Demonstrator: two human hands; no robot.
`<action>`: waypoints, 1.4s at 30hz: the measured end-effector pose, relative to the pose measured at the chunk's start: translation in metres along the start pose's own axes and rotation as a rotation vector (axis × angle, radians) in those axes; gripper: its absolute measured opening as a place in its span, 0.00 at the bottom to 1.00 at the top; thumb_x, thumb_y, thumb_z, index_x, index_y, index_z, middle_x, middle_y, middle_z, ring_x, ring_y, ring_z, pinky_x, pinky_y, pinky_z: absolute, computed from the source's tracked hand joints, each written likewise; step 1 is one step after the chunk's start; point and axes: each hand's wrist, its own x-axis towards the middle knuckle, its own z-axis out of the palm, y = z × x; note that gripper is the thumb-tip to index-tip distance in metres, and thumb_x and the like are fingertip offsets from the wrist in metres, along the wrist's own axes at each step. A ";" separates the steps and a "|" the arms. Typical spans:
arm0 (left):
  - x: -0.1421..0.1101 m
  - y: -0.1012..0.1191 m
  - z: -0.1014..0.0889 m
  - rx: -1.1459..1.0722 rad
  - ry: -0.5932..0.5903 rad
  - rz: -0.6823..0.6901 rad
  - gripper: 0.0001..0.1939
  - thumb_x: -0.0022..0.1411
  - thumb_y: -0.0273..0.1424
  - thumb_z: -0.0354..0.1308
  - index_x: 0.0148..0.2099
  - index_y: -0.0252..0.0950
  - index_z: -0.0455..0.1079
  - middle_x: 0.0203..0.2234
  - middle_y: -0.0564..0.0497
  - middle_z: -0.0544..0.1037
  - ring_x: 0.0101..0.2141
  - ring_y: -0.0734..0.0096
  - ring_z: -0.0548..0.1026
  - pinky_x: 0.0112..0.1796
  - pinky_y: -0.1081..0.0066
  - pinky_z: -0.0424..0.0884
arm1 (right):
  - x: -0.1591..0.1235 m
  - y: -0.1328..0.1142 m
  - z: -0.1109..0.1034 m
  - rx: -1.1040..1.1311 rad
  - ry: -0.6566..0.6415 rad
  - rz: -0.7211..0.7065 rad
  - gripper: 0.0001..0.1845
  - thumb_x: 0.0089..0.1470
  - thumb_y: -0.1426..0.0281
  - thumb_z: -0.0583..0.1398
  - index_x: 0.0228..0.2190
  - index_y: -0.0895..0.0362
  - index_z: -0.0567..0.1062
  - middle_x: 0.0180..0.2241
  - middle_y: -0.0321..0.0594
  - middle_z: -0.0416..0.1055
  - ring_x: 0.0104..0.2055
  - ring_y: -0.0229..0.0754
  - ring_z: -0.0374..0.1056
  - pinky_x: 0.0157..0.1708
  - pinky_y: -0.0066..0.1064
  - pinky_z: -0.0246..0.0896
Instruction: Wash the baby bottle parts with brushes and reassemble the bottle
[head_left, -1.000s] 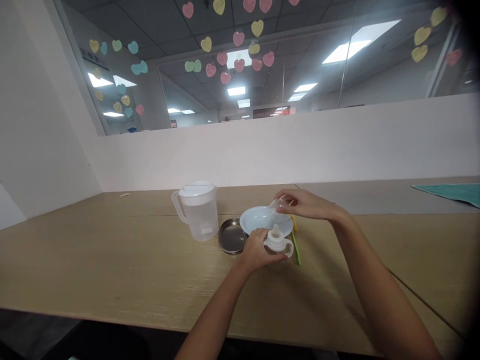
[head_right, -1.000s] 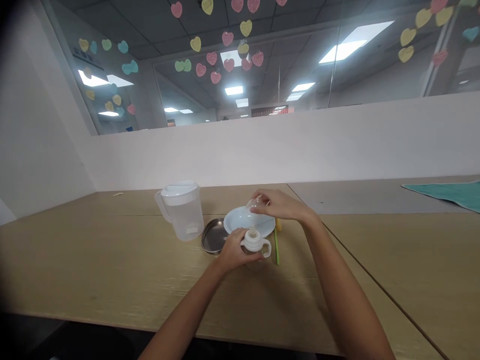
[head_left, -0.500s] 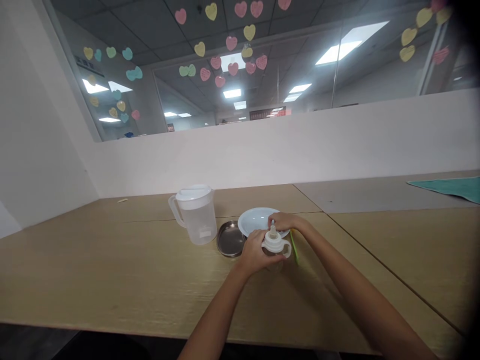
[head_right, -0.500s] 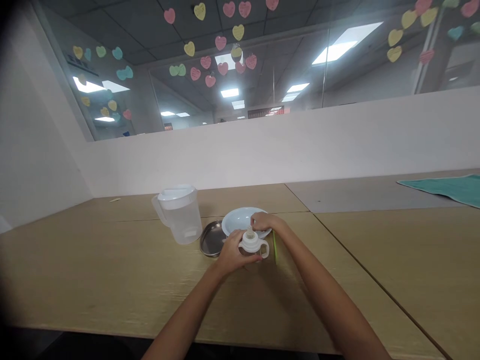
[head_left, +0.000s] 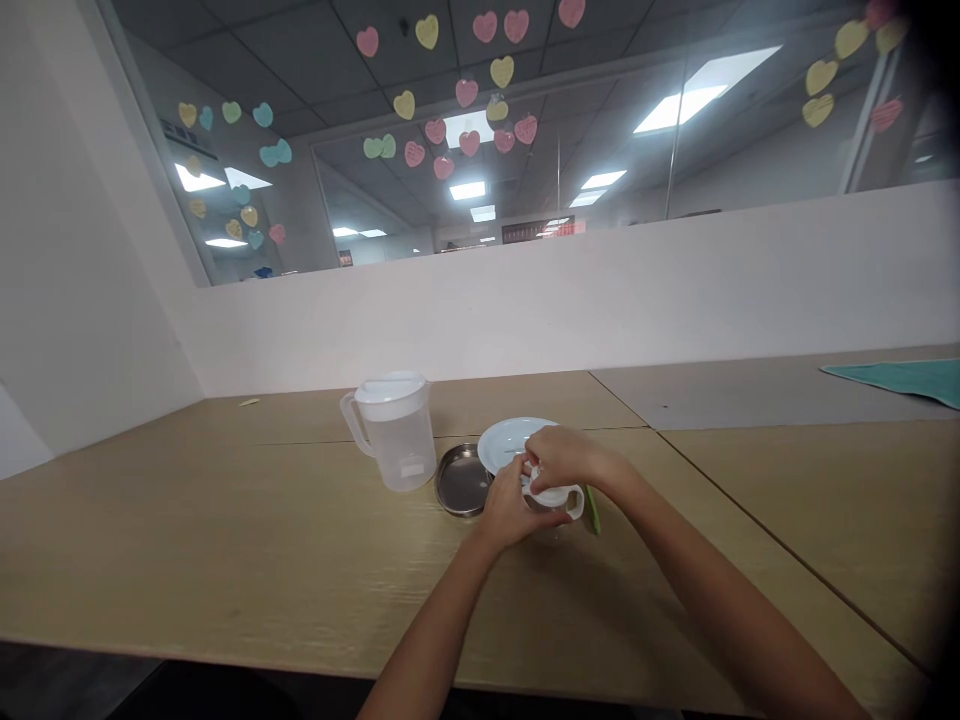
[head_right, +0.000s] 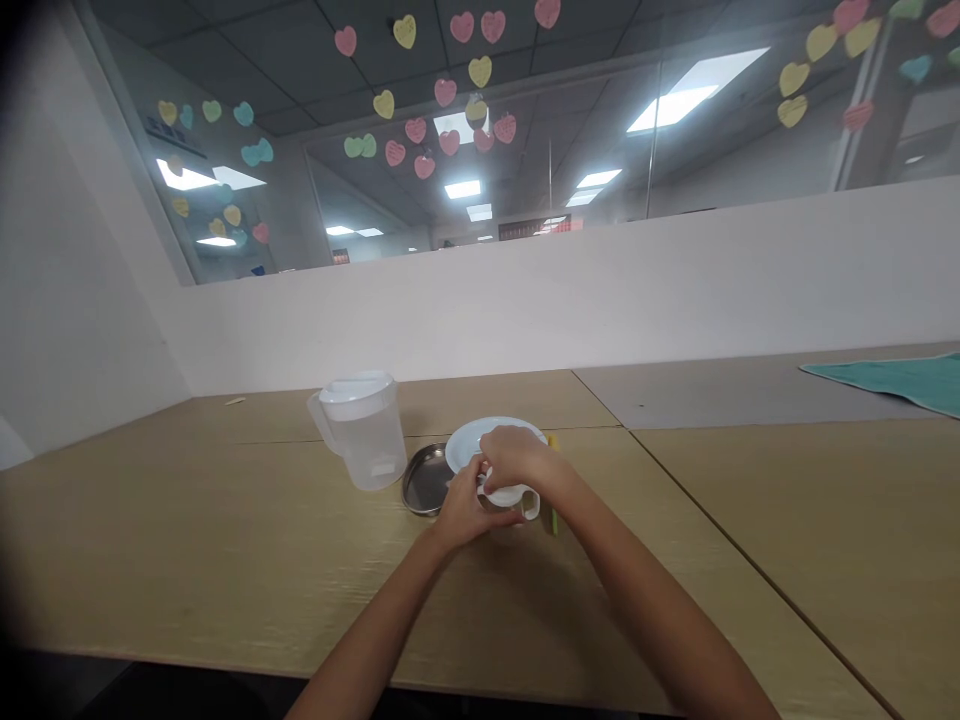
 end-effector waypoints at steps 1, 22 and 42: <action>0.000 0.000 0.000 -0.003 0.000 -0.012 0.36 0.34 0.44 0.68 0.45 0.37 0.60 0.37 0.50 0.71 0.37 0.63 0.69 0.35 0.68 0.65 | 0.002 -0.002 0.002 -0.025 -0.004 -0.015 0.13 0.37 0.62 0.63 0.25 0.58 0.72 0.26 0.41 0.71 0.28 0.43 0.66 0.21 0.27 0.49; -0.001 0.003 -0.002 -0.094 -0.024 0.023 0.41 0.36 0.42 0.69 0.53 0.40 0.58 0.39 0.50 0.72 0.39 0.63 0.70 0.38 0.68 0.66 | -0.015 0.013 -0.020 0.150 0.041 -0.062 0.07 0.45 0.71 0.55 0.24 0.58 0.74 0.23 0.40 0.69 0.25 0.37 0.61 0.22 0.27 0.47; 0.005 -0.024 0.000 -0.285 0.348 0.101 0.21 0.63 0.41 0.45 0.55 0.37 0.57 0.47 0.44 0.68 0.48 0.65 0.66 0.50 0.62 0.60 | -0.030 0.046 -0.039 0.352 0.939 0.136 0.12 0.50 0.65 0.54 0.33 0.56 0.75 0.28 0.37 0.71 0.30 0.38 0.65 0.32 0.29 0.56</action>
